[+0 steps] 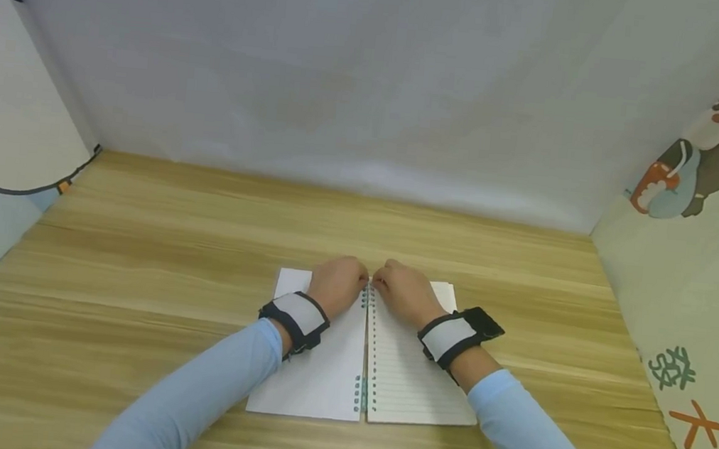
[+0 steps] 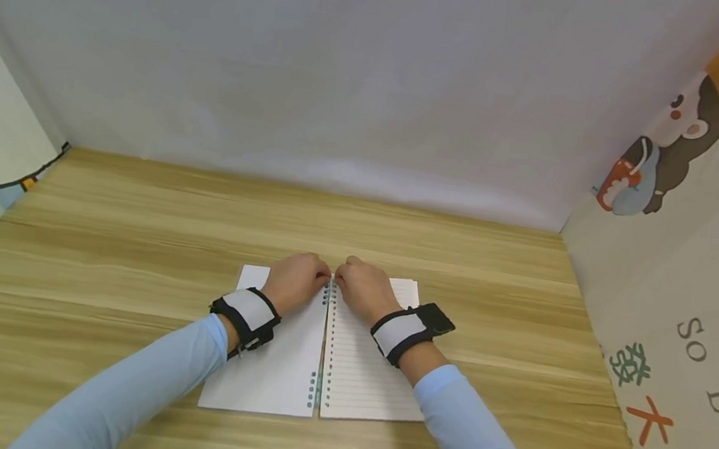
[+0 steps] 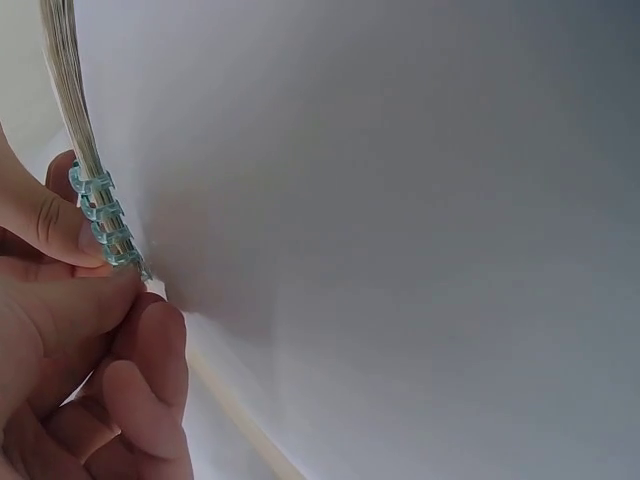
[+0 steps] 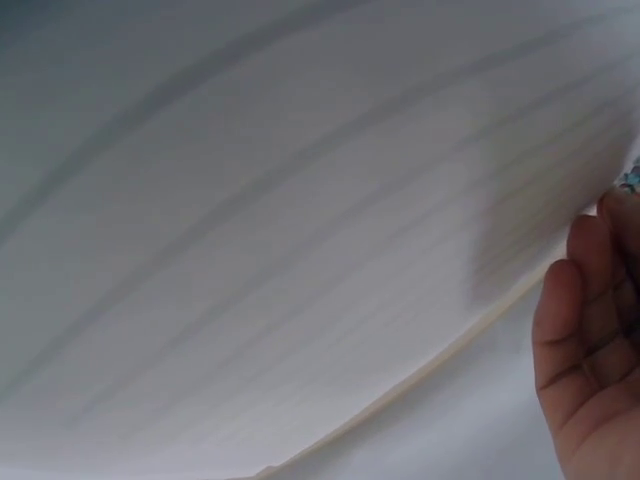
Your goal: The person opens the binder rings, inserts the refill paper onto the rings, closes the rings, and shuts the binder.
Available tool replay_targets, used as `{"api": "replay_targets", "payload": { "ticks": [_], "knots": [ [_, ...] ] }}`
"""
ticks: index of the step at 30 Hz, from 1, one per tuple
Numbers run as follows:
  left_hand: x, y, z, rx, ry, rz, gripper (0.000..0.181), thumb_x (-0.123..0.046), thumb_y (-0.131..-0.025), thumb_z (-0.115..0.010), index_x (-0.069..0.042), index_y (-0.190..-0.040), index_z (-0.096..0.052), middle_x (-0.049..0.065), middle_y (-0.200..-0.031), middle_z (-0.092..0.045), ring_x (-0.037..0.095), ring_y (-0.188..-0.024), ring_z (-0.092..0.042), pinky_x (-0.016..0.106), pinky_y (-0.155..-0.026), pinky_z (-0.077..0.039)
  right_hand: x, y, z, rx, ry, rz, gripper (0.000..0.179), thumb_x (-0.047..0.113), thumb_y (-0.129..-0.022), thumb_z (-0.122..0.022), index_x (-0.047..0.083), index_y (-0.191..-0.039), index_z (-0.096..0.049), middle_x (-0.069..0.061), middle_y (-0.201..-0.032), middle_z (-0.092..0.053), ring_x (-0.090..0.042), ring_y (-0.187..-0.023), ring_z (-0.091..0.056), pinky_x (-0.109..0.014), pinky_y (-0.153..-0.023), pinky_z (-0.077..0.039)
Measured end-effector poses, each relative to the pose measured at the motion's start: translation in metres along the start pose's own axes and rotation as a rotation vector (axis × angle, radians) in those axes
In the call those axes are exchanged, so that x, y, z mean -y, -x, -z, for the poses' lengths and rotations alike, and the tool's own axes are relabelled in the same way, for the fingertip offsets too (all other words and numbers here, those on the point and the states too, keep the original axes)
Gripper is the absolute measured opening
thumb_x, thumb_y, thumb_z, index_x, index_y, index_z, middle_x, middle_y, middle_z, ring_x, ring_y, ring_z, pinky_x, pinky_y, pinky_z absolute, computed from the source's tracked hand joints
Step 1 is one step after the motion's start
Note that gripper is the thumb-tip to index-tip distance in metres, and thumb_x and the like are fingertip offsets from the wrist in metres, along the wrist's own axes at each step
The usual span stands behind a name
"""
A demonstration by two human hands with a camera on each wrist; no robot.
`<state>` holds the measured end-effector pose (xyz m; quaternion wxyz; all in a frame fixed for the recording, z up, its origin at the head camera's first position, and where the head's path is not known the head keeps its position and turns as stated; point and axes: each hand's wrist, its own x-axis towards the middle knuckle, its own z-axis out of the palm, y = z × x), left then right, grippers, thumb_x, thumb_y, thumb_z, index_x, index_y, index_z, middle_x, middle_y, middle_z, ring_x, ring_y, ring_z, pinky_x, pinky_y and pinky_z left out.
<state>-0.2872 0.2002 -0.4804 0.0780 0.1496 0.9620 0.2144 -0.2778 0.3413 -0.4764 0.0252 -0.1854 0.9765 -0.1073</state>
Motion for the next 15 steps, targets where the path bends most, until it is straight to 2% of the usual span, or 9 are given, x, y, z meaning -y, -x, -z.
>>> {"api": "replay_targets", "payload": {
  "ticks": [15],
  "knots": [
    [0.0002,0.0010,0.0005,-0.004,-0.001,-0.002,0.017,-0.021,-0.092,-0.058,-0.014,-0.093,-0.073,0.000,-0.085,-0.072,0.011,-0.065,-0.057,0.025,-0.058,-0.045,0.0016,-0.0002,-0.0003,0.003,-0.019,-0.026,0.019,0.017,-0.094,-0.056,0.008,-0.100,-0.071,-0.001,-0.080,-0.060,-0.011,-0.070,-0.054,-0.026,-0.066,-0.048]
  ]
}}
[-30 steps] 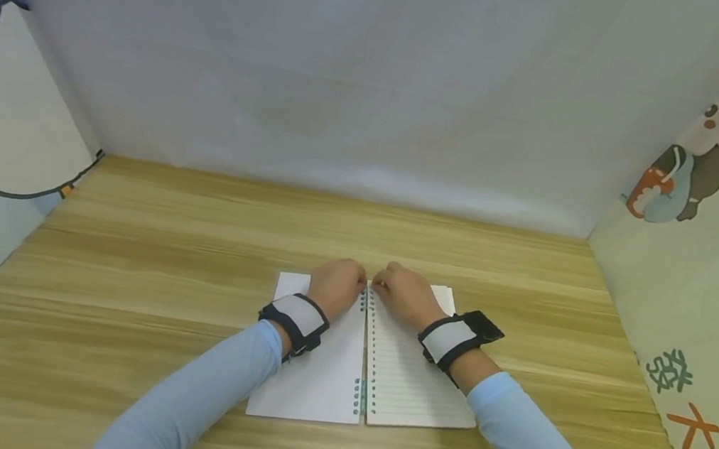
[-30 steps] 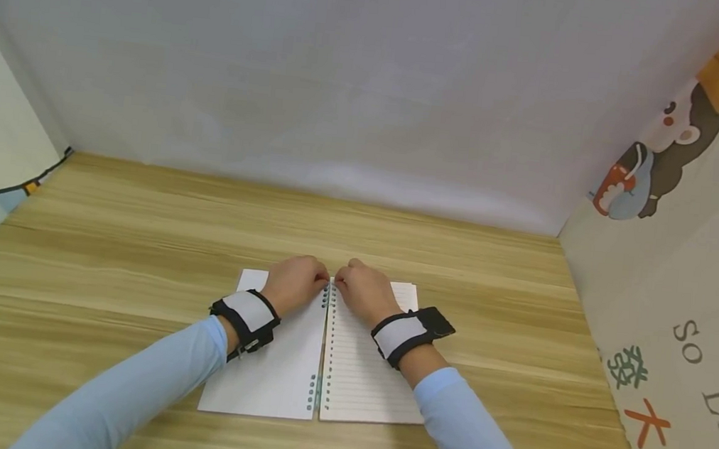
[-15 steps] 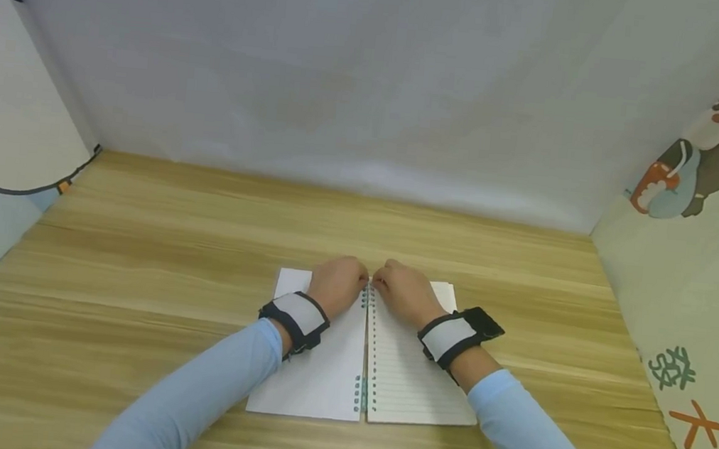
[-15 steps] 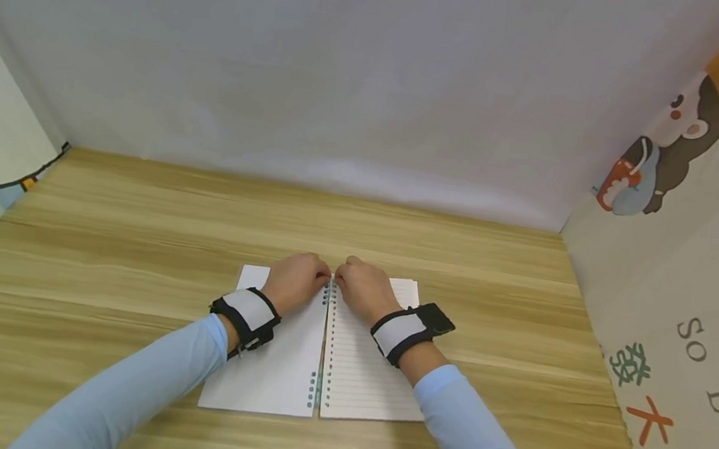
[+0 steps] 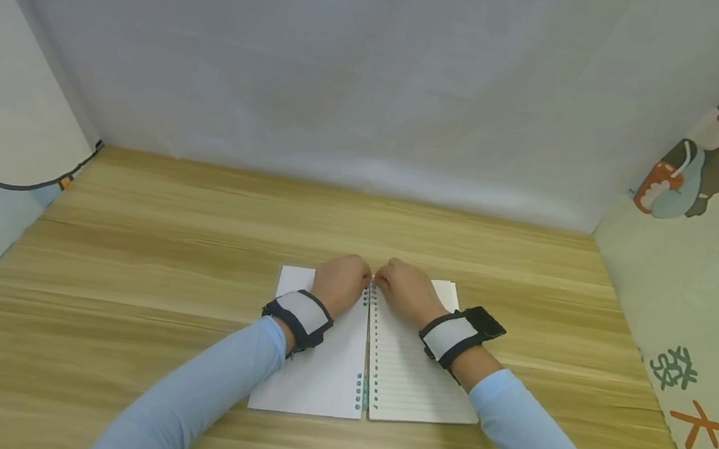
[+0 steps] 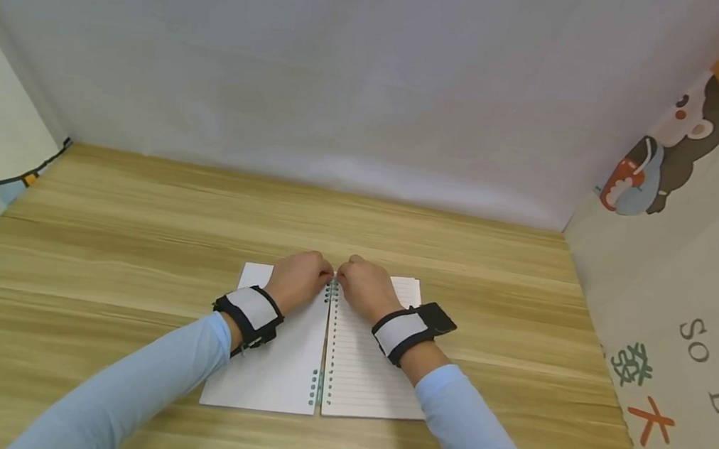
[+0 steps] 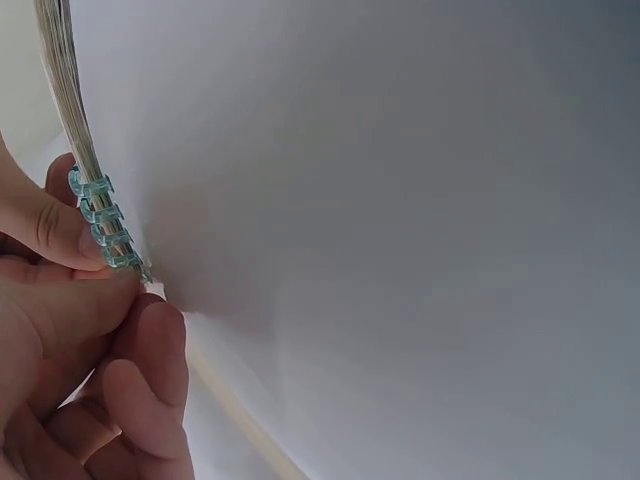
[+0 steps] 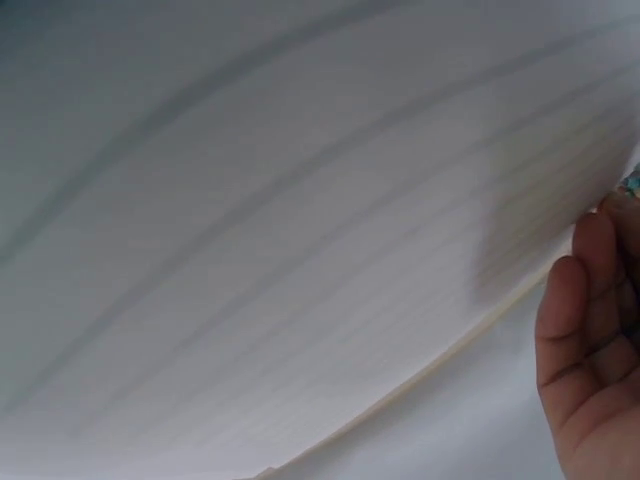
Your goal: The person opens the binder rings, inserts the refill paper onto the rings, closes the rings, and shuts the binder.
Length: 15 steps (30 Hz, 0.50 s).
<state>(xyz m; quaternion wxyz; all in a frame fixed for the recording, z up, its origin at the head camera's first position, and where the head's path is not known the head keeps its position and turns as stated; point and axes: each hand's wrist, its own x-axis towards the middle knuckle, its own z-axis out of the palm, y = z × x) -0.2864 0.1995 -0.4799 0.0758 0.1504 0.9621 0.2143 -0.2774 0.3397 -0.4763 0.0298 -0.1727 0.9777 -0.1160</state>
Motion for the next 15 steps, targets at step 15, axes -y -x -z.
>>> {"api": "replay_targets", "payload": {
  "ticks": [15],
  "knots": [
    [0.001,0.012,0.005,-0.019,0.040,-0.029,0.014,-0.018,-0.090,-0.060,-0.013,-0.092,-0.073,0.000,-0.082,-0.070,0.011,-0.064,-0.056,0.024,-0.058,-0.044,-0.001,0.008,0.001,-0.012,-0.009,0.036,0.016,0.011,-0.091,-0.059,0.006,-0.099,-0.072,-0.003,-0.083,-0.063,-0.017,-0.079,-0.061,-0.031,-0.074,-0.051]
  ]
}}
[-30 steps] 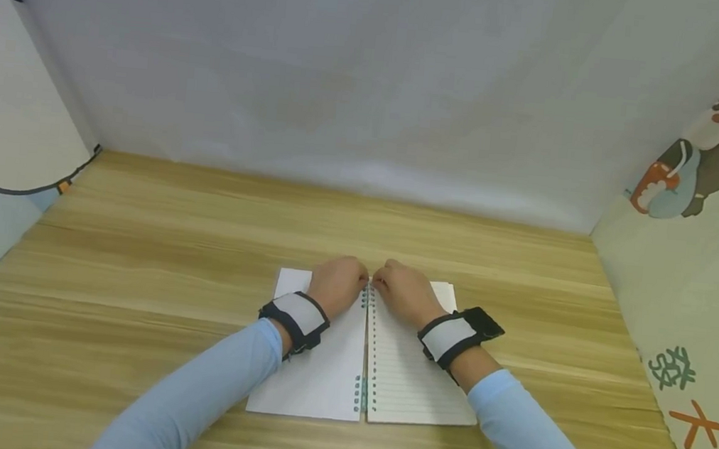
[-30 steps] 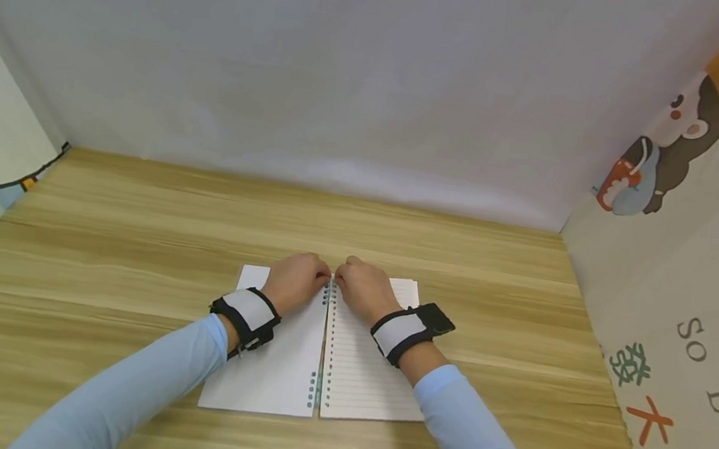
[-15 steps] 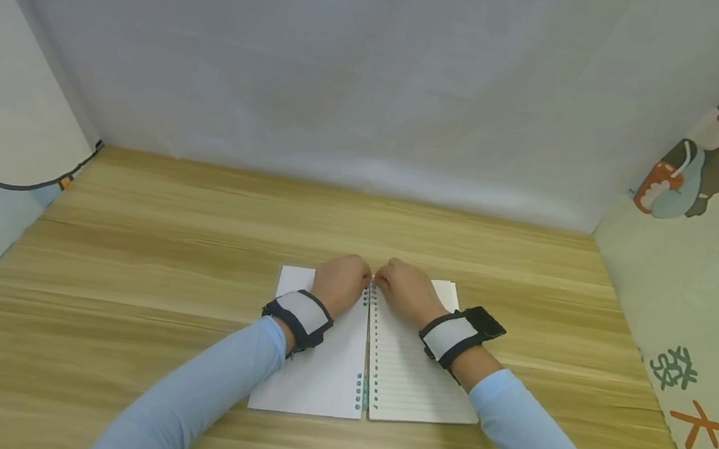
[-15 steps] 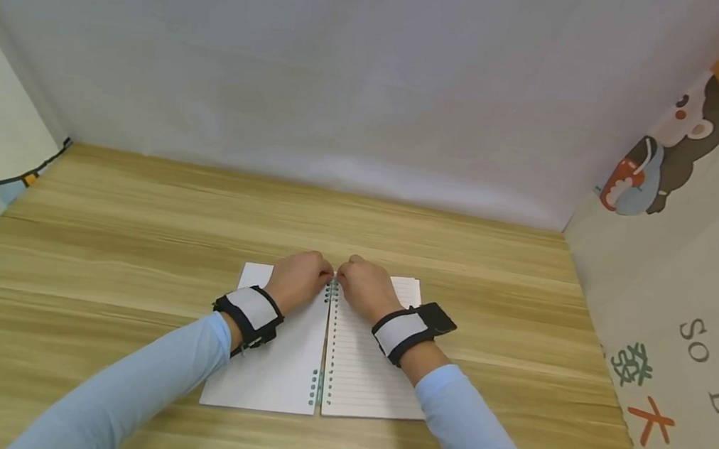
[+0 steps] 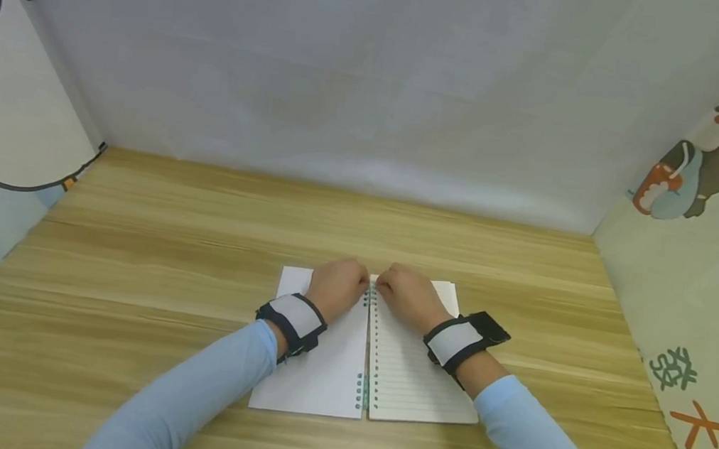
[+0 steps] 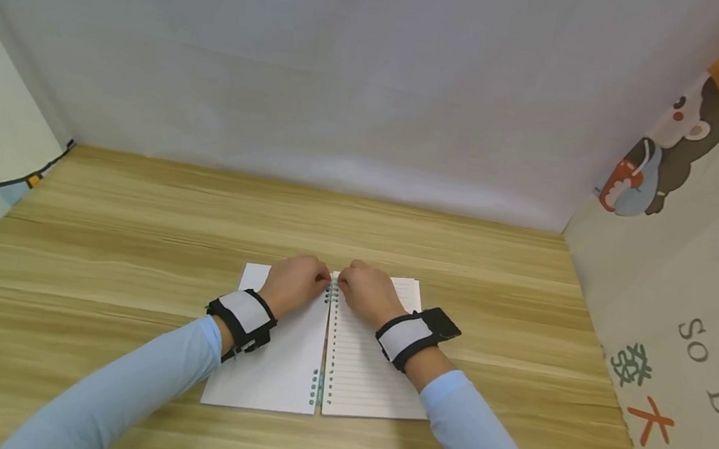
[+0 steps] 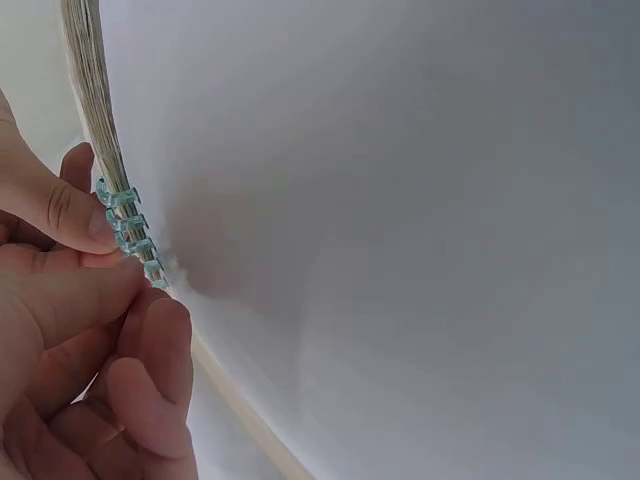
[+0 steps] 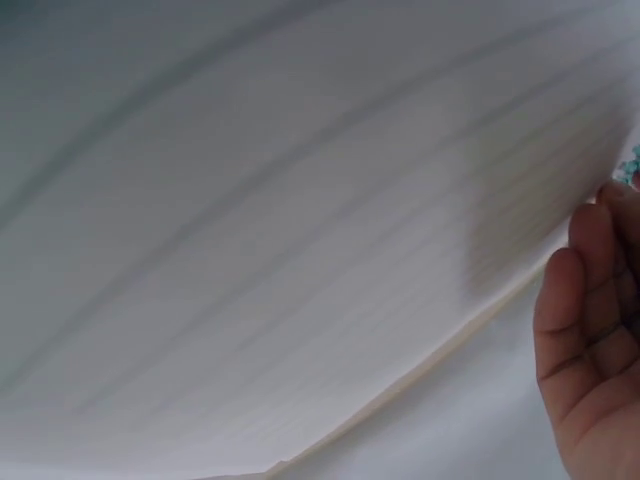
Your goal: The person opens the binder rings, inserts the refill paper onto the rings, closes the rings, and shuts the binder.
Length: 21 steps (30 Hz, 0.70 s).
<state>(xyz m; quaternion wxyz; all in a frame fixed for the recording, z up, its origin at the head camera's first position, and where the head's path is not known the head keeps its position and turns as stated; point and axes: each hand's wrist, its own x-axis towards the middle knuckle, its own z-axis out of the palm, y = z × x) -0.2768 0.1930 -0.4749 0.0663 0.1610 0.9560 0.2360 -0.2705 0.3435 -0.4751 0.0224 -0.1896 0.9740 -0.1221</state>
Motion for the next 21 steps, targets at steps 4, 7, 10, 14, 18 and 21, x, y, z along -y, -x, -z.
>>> {"api": "replay_targets", "payload": {
  "ticks": [4,7,10,14,18,21],
  "knots": [
    [0.0006,-0.0009,-0.0024,0.008,-0.002,0.001,0.014,-0.018,-0.090,-0.061,-0.012,-0.091,-0.073,0.000,-0.080,-0.070,0.010,-0.062,-0.055,0.024,-0.056,-0.043,0.0006,-0.0001,-0.0013,-0.005,0.008,0.021,0.015,0.011,-0.091,-0.059,0.006,-0.098,-0.071,-0.003,-0.083,-0.063,-0.016,-0.079,-0.061,-0.030,-0.073,-0.051],
    [0.0000,-0.0013,-0.0026,0.010,-0.007,0.005,0.014,-0.018,-0.090,-0.061,-0.012,-0.090,-0.073,0.000,-0.079,-0.069,0.010,-0.061,-0.054,0.024,-0.056,-0.042,0.0004,-0.0006,-0.0019,-0.004,0.014,0.023,0.015,0.011,-0.091,-0.059,0.007,-0.098,-0.071,-0.002,-0.082,-0.061,-0.014,-0.075,-0.059,-0.030,-0.071,-0.050],
    [-0.0006,-0.0013,-0.0022,0.015,-0.013,0.009,0.014,-0.018,-0.090,-0.060,-0.012,-0.090,-0.073,0.000,-0.080,-0.069,0.010,-0.061,-0.054,0.023,-0.054,-0.043,-0.0001,-0.0011,-0.0017,0.005,0.012,0.016,0.015,0.012,-0.091,-0.059,0.007,-0.098,-0.071,-0.002,-0.081,-0.060,-0.013,-0.072,-0.057,-0.030,-0.070,-0.050],
    [-0.0001,-0.0003,-0.0019,0.021,-0.011,0.025,0.014,-0.019,-0.090,-0.060,-0.013,-0.092,-0.073,0.000,-0.083,-0.070,0.010,-0.062,-0.054,0.024,-0.055,-0.043,-0.0015,-0.0005,-0.0010,0.020,-0.006,0.000,0.016,0.013,-0.091,-0.059,0.008,-0.100,-0.071,-0.002,-0.082,-0.060,-0.014,-0.074,-0.058,-0.031,-0.071,-0.050],
    [0.0017,0.0015,-0.0017,0.031,0.002,0.043,0.015,-0.020,-0.090,-0.061,-0.013,-0.093,-0.074,0.000,-0.086,-0.072,0.010,-0.063,-0.056,0.023,-0.056,-0.043,-0.0029,0.0021,0.0003,0.024,-0.021,-0.006,0.017,0.013,-0.091,-0.059,0.008,-0.101,-0.072,-0.003,-0.086,-0.063,-0.017,-0.081,-0.062,-0.032,-0.075,-0.051],
    [0.0030,0.0029,-0.0019,0.034,0.008,0.038,0.015,-0.021,-0.089,-0.062,-0.014,-0.094,-0.074,0.000,-0.088,-0.072,0.010,-0.065,-0.057,0.023,-0.057,-0.044,-0.0031,0.0038,0.0008,0.022,-0.027,0.006,0.016,0.012,-0.091,-0.060,0.008,-0.100,-0.072,-0.004,-0.087,-0.064,-0.017,-0.082,-0.062,-0.032,-0.075,-0.051]
  ]
}}
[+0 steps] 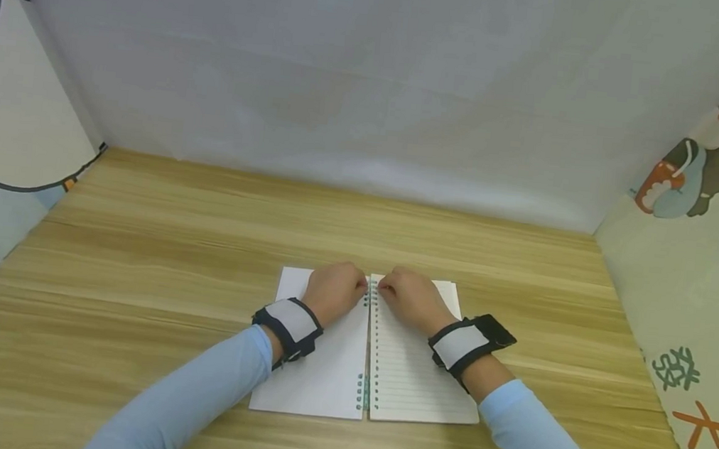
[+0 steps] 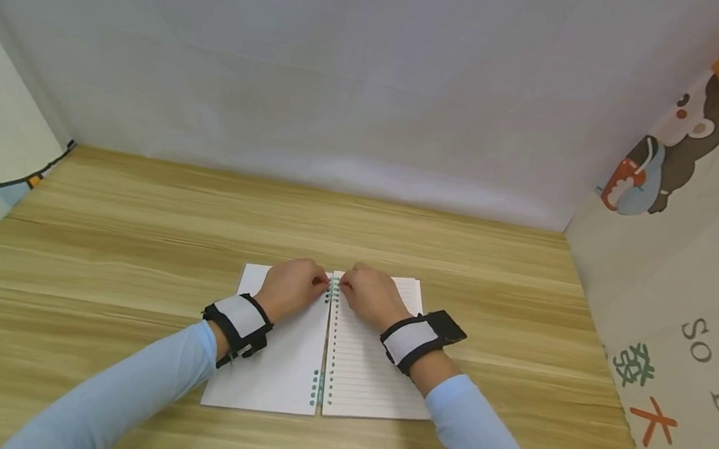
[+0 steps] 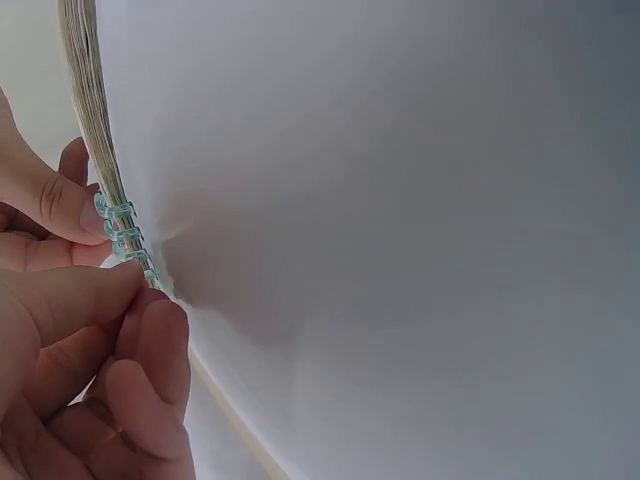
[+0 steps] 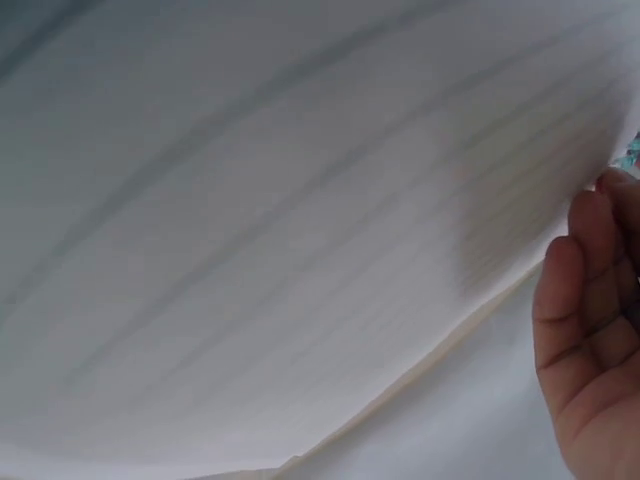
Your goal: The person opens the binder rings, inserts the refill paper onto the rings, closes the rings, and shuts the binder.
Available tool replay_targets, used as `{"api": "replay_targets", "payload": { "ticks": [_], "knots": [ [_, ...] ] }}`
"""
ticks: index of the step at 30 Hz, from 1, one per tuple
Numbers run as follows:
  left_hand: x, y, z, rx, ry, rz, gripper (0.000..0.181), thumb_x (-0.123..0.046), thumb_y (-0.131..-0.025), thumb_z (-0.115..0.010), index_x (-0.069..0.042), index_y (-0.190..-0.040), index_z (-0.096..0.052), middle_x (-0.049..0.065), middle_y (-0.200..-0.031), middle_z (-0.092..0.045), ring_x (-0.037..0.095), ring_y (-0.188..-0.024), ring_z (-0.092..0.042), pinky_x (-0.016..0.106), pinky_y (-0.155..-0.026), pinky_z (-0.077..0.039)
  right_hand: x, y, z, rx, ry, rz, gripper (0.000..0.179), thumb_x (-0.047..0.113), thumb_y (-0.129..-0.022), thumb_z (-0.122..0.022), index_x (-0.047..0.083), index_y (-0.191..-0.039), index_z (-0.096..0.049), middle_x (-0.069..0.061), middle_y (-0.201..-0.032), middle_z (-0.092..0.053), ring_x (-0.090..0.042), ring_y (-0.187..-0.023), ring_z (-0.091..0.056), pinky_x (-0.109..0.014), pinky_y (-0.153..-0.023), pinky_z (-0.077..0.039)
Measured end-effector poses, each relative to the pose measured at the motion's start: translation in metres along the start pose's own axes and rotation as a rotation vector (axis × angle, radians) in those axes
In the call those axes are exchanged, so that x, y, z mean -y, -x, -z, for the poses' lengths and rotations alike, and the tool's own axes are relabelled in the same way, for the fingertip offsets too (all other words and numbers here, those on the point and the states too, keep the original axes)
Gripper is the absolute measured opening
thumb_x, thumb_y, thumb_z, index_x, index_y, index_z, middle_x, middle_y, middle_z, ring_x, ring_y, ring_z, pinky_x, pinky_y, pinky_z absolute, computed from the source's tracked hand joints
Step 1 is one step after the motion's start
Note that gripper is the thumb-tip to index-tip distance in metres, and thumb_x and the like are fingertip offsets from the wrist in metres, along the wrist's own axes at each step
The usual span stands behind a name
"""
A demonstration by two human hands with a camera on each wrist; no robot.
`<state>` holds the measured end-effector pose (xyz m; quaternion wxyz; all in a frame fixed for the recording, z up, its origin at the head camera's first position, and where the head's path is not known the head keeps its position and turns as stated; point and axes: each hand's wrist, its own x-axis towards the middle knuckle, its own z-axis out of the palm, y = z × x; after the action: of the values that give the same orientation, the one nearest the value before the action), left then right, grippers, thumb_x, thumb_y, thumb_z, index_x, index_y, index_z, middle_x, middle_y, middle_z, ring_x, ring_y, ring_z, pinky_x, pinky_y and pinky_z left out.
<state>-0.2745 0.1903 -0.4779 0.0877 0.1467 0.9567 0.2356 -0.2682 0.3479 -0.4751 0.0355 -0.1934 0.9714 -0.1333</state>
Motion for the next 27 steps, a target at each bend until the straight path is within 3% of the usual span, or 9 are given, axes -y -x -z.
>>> {"api": "replay_targets", "payload": {
  "ticks": [5,13,21,27],
  "knots": [
    [0.0008,0.0008,-0.0010,-0.010,-0.001,-0.020,0.015,-0.021,-0.089,-0.062,-0.014,-0.095,-0.074,0.001,-0.090,-0.073,0.011,-0.068,-0.059,0.024,-0.060,-0.046,0.0009,0.0016,-0.0002,0.004,-0.005,0.015,0.016,0.012,-0.090,-0.060,0.007,-0.100,-0.072,-0.004,-0.087,-0.064,-0.015,-0.079,-0.060,-0.031,-0.074,-0.051],
    [0.0005,0.0010,-0.0029,0.012,0.018,-0.022,0.015,-0.020,-0.089,-0.062,-0.014,-0.096,-0.074,0.000,-0.084,-0.071,0.010,-0.062,-0.054,0.021,-0.054,-0.040,0.0028,0.0033,-0.0005,0.000,0.004,0.012,0.015,0.011,-0.090,-0.061,0.007,-0.100,-0.072,-0.004,-0.086,-0.064,-0.015,-0.078,-0.060,-0.031,-0.073,-0.050],
    [0.0015,0.0028,-0.0021,0.010,0.020,-0.008,0.016,-0.023,-0.089,-0.062,-0.014,-0.096,-0.073,0.001,-0.092,-0.072,0.011,-0.070,-0.060,0.025,-0.062,-0.048,0.0043,0.0033,-0.0003,0.023,0.000,-0.013,0.017,0.013,-0.091,-0.060,0.007,-0.102,-0.071,-0.004,-0.088,-0.065,-0.016,-0.081,-0.061,-0.031,-0.076,-0.051],
    [0.0002,0.0021,-0.0019,0.007,0.014,-0.016,0.016,-0.023,-0.089,-0.062,-0.014,-0.096,-0.073,0.001,-0.090,-0.072,0.011,-0.068,-0.059,0.025,-0.061,-0.047,0.0035,0.0023,-0.0004,0.025,-0.001,-0.013,0.017,0.013,-0.091,-0.060,0.007,-0.102,-0.071,-0.004,-0.088,-0.065,-0.015,-0.080,-0.061,-0.031,-0.075,-0.051]
  ]
}}
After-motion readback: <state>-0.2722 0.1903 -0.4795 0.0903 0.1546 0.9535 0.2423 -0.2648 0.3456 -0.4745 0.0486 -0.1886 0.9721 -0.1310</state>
